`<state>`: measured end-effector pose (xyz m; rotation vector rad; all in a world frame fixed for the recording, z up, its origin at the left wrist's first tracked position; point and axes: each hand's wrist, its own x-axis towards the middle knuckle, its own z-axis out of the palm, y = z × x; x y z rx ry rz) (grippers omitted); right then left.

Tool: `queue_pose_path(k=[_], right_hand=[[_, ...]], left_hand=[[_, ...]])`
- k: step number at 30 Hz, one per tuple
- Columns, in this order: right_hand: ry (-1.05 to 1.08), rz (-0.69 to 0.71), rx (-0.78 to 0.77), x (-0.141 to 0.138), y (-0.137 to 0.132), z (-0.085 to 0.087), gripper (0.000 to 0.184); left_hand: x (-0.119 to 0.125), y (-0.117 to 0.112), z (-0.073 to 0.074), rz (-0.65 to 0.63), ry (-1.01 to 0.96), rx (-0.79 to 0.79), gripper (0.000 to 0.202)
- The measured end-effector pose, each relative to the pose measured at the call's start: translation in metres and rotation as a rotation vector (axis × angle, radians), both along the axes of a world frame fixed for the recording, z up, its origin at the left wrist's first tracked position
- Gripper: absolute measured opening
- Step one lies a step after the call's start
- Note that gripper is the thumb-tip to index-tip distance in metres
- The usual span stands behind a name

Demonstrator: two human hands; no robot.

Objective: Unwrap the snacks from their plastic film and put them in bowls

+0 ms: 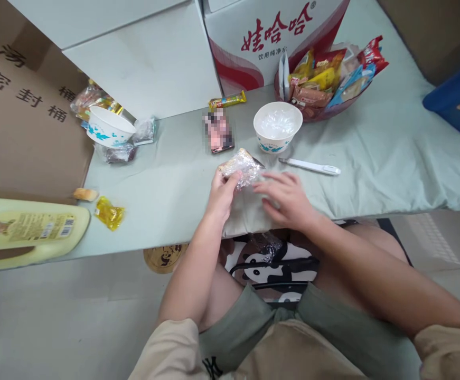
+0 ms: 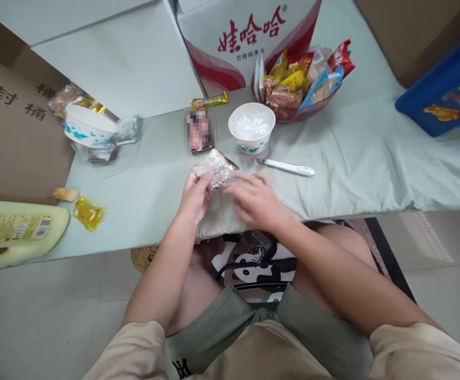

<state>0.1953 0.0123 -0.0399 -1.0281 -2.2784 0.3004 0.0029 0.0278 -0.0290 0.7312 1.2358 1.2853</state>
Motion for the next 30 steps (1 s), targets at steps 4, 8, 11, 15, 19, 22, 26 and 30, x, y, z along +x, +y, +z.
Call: queue_pose_path(k=[4, 8, 11, 15, 19, 22, 26, 30], right_hand=[[-0.063, -0.459, -0.134, 0.041, 0.022, 0.0, 0.036], [-0.192, -0.565, -0.233, 0.072, 0.032, -0.007, 0.038], [-0.134, -0.541, -0.255, 0.078, 0.028, -0.006, 0.028], [0.284, -0.417, -0.435, 0.057, 0.012, 0.002, 0.02], [0.626, -0.252, -0.644, 0.019, 0.002, 0.001, 0.017], [0.611, -0.241, -0.605, -0.002, 0.003, -0.003, 0.032], [0.622, -0.19, -0.65, -0.008, 0.008, -0.003, 0.039], [0.638, -0.156, -0.655, -0.003, 0.011, -0.002, 0.039]], left_hand=[[-0.008, 0.002, 0.004, 0.003, -0.118, -0.02, 0.039], [-0.016, 0.006, 0.002, 0.05, -0.154, 0.029, 0.037], [-0.022, 0.009, -0.001, 0.071, -0.143, 0.023, 0.038], [-0.019, 0.006, -0.004, -0.029, -0.021, 0.034, 0.062], [0.004, -0.005, -0.006, -0.123, 0.099, 0.062, 0.077], [0.018, -0.013, -0.006, -0.244, 0.113, 0.1, 0.077], [0.016, -0.014, -0.003, -0.436, 0.003, 0.085, 0.076], [0.007, -0.011, -0.002, -0.463, 0.002, 0.068, 0.077]])
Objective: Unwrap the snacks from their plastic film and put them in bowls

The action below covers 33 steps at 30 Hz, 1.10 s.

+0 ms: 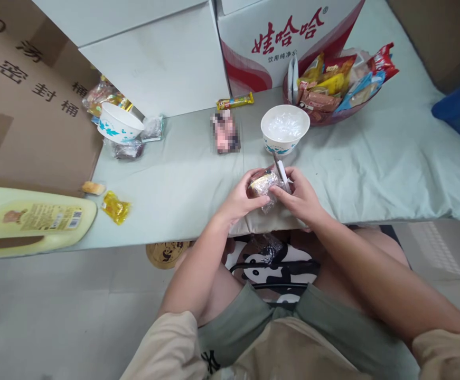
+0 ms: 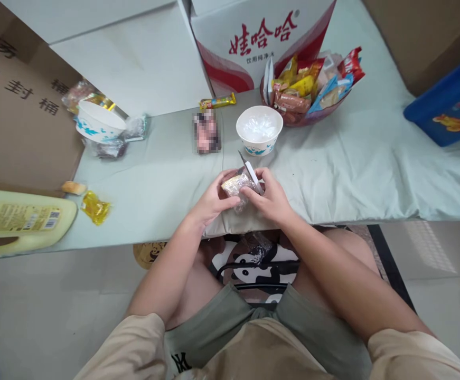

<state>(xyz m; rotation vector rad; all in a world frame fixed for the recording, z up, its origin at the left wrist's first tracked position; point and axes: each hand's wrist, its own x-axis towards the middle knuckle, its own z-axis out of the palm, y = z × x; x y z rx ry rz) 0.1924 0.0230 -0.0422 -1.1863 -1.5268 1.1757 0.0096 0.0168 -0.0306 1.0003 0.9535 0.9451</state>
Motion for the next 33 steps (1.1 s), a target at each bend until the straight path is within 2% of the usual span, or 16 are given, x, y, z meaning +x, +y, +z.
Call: queue_pose_path(k=[4, 7, 9, 12, 15, 18, 22, 24, 27, 31, 33], right_hand=[[-0.029, 0.001, -0.008, 0.006, 0.004, 0.001, 0.042], [-0.109, -0.085, -0.009, 0.012, 0.007, 0.004, 0.035], [-0.126, -0.123, -0.013, 0.016, 0.006, 0.007, 0.029], [-0.128, -0.039, -0.028, 0.017, 0.0, 0.013, 0.032], [-0.205, 0.068, 0.036, 0.013, -0.005, 0.017, 0.034], [-0.281, 0.102, 0.144, 0.011, -0.006, 0.017, 0.031], [-0.368, 0.132, 0.202, 0.016, -0.002, 0.012, 0.034], [-0.455, 0.093, 0.223, 0.022, 0.001, 0.007, 0.035], [-0.638, -0.063, 0.258, 0.035, 0.007, -0.003, 0.035], [-0.826, -0.23, 0.355, 0.045, 0.014, -0.008, 0.028], [-0.846, -0.308, 0.41, 0.045, 0.014, -0.008, 0.027]], left_hand=[[0.0, 0.002, 0.0, 0.072, 0.032, -0.032, 0.075], [-0.002, 0.005, -0.001, 0.176, 0.007, -0.02, 0.076], [-0.004, 0.007, -0.001, 0.262, 0.063, 0.041, 0.077], [-0.007, 0.009, -0.003, 0.332, 0.205, 0.15, 0.078], [-0.007, 0.008, -0.005, 0.322, 0.261, 0.185, 0.078], [-0.007, 0.008, -0.004, 0.332, 0.208, 0.17, 0.079], [-0.016, 0.012, 0.003, 0.427, 0.052, 0.087, 0.073], [-0.022, 0.014, 0.008, 0.477, 0.048, 0.073, 0.072], [-0.023, 0.011, 0.008, 0.492, 0.175, 0.106, 0.07], [-0.009, 0.0, 0.002, 0.339, 0.406, 0.166, 0.052], [-0.004, -0.002, 0.002, 0.321, 0.548, 0.245, 0.042]])
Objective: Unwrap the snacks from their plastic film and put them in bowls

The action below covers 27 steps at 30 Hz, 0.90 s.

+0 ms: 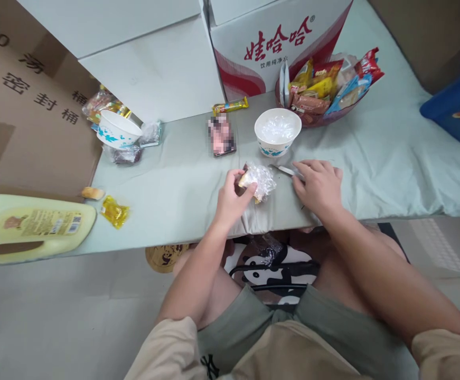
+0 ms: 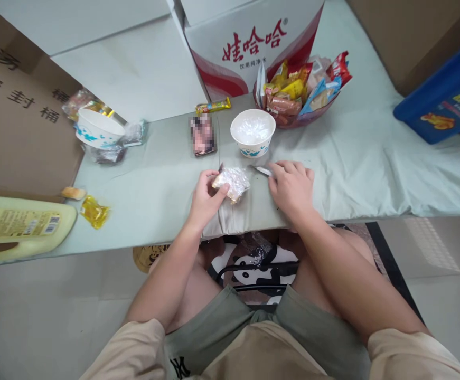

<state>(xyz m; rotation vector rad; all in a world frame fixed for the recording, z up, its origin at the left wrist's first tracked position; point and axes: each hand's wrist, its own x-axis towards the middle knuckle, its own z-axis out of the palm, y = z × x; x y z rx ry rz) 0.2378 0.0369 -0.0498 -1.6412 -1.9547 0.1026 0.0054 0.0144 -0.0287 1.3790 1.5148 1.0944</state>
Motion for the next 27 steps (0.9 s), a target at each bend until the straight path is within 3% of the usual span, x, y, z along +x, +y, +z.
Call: queue_pose_path(k=[3, 5, 8, 12, 16, 19, 21, 24, 27], right_hand=[[0.05, 0.038, 0.024, -0.006, -0.003, 0.001, 0.032], [0.108, 0.153, -0.01, -0.011, -0.006, 0.002, 0.033], [0.202, 0.33, -0.064, -0.019, -0.01, 0.003, 0.034], [0.289, 0.532, -0.116, -0.029, -0.017, 0.005, 0.043], [0.346, 0.668, -0.16, -0.039, -0.022, 0.003, 0.056], [0.389, 0.683, -0.194, -0.041, -0.022, 0.002, 0.046], [0.417, 0.63, -0.212, -0.038, -0.02, 0.002, 0.033], [0.428, 0.551, -0.216, -0.032, -0.016, 0.003, 0.02], [0.424, 0.501, -0.185, -0.026, -0.013, 0.004, 0.022]], left_hand=[[0.0, 0.0, 0.006, -0.023, 0.2, 0.145, 0.046], [-0.003, 0.001, 0.009, -0.131, 0.274, 0.142, 0.058], [-0.009, 0.002, 0.009, -0.187, 0.285, 0.09, 0.054], [-0.009, 0.001, 0.005, -0.096, 0.019, 0.033, 0.045], [0.001, 0.0, 0.008, -0.081, -0.469, -0.127, 0.041], [0.005, 0.002, 0.015, -0.025, -0.784, -0.192, 0.045], [0.002, 0.005, 0.018, 0.044, -0.883, -0.179, 0.047], [-0.011, 0.012, 0.019, 0.145, -0.883, -0.169, 0.048], [-0.024, 0.016, 0.018, 0.215, -0.787, -0.217, 0.046]])
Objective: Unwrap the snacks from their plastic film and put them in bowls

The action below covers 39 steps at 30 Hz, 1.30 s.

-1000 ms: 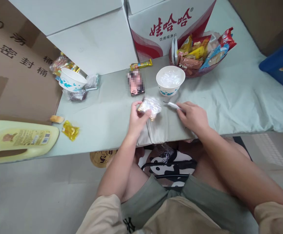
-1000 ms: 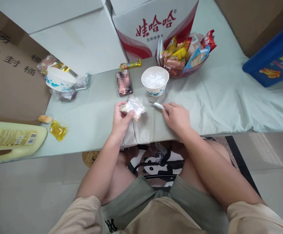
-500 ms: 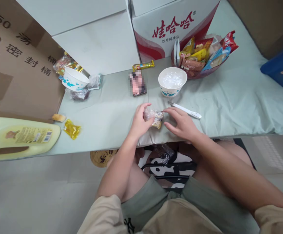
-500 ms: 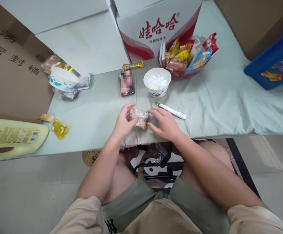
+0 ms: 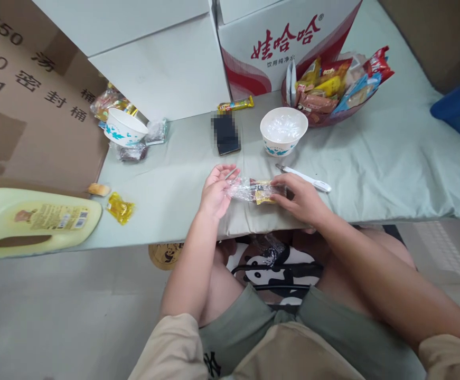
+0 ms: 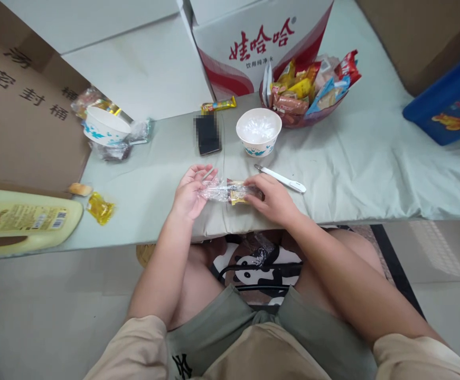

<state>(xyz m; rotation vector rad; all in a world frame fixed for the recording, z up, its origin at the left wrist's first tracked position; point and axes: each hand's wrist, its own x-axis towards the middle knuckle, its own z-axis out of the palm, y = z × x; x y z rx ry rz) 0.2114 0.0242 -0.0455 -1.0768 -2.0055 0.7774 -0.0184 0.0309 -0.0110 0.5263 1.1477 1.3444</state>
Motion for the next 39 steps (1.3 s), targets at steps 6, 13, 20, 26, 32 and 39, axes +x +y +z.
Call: queue_pose_path(k=[6, 13, 20, 26, 32, 39], right_hand=[[0.066, -0.131, 0.033, 0.005, 0.004, 0.001, 0.019], [0.197, -0.55, -0.017, 0.021, 0.015, -0.002, 0.022], [0.064, -0.294, 0.087, 0.018, 0.011, 0.007, 0.051], [-0.327, -0.199, 0.025, 0.016, 0.012, 0.005, 0.038], [-0.362, -0.164, 0.13, 0.017, 0.005, 0.007, 0.034], [-0.268, 0.224, 0.24, 0.026, -0.014, 0.027, 0.015]], left_hand=[[-0.009, 0.001, 0.001, 0.007, 0.102, -0.034, 0.04], [-0.02, 0.007, 0.001, 0.063, 0.235, 0.006, 0.022], [-0.025, -0.004, 0.0, -0.141, 1.034, 0.299, 0.021], [-0.024, -0.013, 0.002, -0.285, 1.281, 0.476, 0.009], [-0.025, -0.027, 0.02, -0.295, 1.242, 0.665, 0.008], [-0.032, -0.04, 0.033, -0.718, 0.992, 0.166, 0.015]])
